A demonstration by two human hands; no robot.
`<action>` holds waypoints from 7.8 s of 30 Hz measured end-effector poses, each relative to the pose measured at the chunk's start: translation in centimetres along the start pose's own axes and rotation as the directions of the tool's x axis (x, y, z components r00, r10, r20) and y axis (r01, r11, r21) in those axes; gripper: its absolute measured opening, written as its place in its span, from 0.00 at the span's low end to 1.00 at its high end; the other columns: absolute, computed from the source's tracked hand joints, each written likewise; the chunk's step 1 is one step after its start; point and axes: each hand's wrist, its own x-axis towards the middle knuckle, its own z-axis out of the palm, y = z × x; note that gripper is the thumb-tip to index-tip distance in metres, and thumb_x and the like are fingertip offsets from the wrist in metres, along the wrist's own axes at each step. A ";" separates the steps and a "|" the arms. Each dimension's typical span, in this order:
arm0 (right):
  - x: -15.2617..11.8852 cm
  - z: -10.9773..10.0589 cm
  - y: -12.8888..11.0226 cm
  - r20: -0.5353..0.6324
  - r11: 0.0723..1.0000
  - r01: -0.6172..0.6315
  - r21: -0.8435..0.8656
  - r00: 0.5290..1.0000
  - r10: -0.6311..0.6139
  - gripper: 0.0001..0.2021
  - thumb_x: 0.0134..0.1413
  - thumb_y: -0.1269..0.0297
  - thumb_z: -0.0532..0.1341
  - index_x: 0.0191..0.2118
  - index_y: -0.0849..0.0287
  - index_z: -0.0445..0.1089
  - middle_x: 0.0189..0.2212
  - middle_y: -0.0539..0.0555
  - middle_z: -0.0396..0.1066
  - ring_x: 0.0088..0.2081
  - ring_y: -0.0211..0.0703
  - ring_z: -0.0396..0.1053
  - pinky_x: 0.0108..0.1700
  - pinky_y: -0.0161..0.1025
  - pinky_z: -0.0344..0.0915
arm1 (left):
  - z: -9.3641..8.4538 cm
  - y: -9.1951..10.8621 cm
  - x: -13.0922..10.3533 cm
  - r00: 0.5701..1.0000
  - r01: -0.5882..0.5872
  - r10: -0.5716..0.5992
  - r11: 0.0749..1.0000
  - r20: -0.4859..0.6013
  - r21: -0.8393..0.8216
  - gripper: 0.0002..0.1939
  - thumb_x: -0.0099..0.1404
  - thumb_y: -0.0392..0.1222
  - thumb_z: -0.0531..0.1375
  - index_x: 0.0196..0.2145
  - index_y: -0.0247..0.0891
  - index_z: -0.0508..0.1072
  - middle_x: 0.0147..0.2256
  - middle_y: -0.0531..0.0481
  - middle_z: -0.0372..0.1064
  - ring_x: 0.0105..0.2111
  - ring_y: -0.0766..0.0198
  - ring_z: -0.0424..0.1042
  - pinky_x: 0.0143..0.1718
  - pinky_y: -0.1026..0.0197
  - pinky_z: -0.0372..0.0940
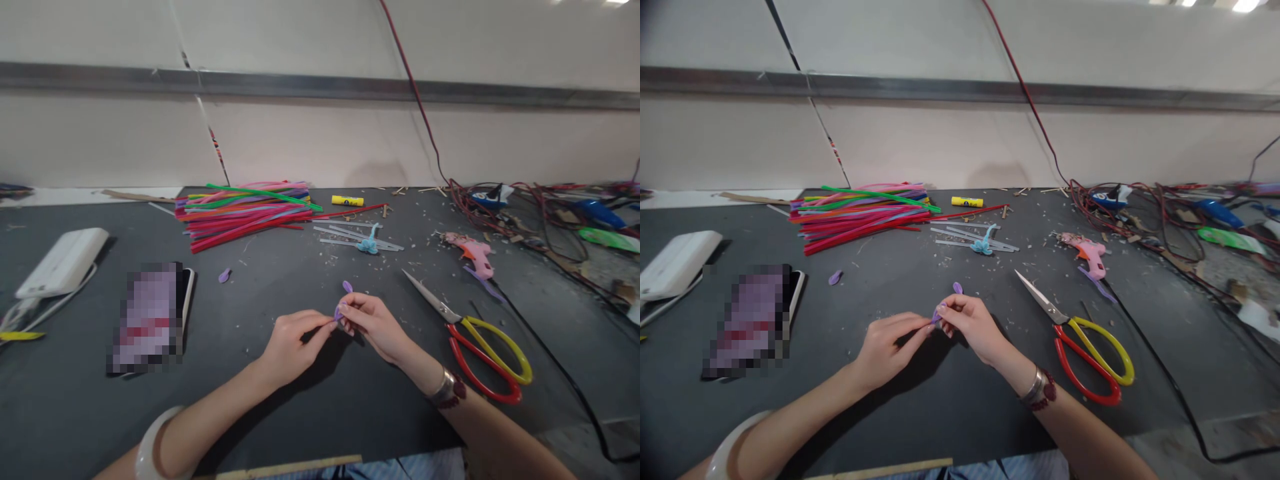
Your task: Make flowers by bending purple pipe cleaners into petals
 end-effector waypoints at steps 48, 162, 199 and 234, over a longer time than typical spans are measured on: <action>-0.5 -0.2 -0.7 0.113 0.972 0.154 -0.179 0.984 -0.135 0.11 0.49 0.57 0.59 0.26 0.60 0.65 0.19 0.46 0.59 0.22 0.32 0.55 0.26 0.33 0.54 | 0.4 0.1 0.3 0.621 0.727 -0.519 0.102 0.587 -0.679 0.08 0.53 0.39 0.63 0.29 0.31 0.76 0.24 0.48 0.71 0.23 0.71 0.66 0.28 0.69 0.61; -0.5 0.2 0.3 0.093 0.932 0.017 -0.363 0.996 0.018 0.09 0.50 0.64 0.57 0.31 0.65 0.70 0.21 0.51 0.69 0.22 0.33 0.68 0.28 0.33 0.66 | 0.5 -0.4 0.0 0.928 0.360 -0.373 0.907 -0.019 -0.220 0.06 0.55 0.40 0.60 0.29 0.35 0.74 0.31 0.47 0.73 0.32 0.62 0.72 0.36 0.63 0.66; -0.6 -1.8 -0.5 0.551 -0.123 0.605 -0.786 0.597 -0.583 0.09 0.55 0.73 0.54 0.40 0.63 0.69 0.37 0.55 0.72 0.43 0.45 0.63 0.46 0.45 0.65 | 0.3 -0.2 0.7 0.724 0.672 -0.548 0.421 0.419 -0.609 0.07 0.50 0.37 0.64 0.26 0.30 0.74 0.22 0.50 0.70 0.24 0.70 0.68 0.31 0.66 0.64; -0.4 -0.9 1.2 0.257 0.255 0.529 -0.809 0.709 -0.657 0.10 0.56 0.71 0.53 0.39 0.57 0.71 0.32 0.55 0.71 0.35 0.39 0.68 0.38 0.38 0.67 | 0.2 0.1 0.7 0.828 0.544 -0.544 0.718 0.136 -0.434 0.09 0.54 0.41 0.61 0.31 0.35 0.77 0.29 0.48 0.76 0.30 0.63 0.73 0.35 0.65 0.67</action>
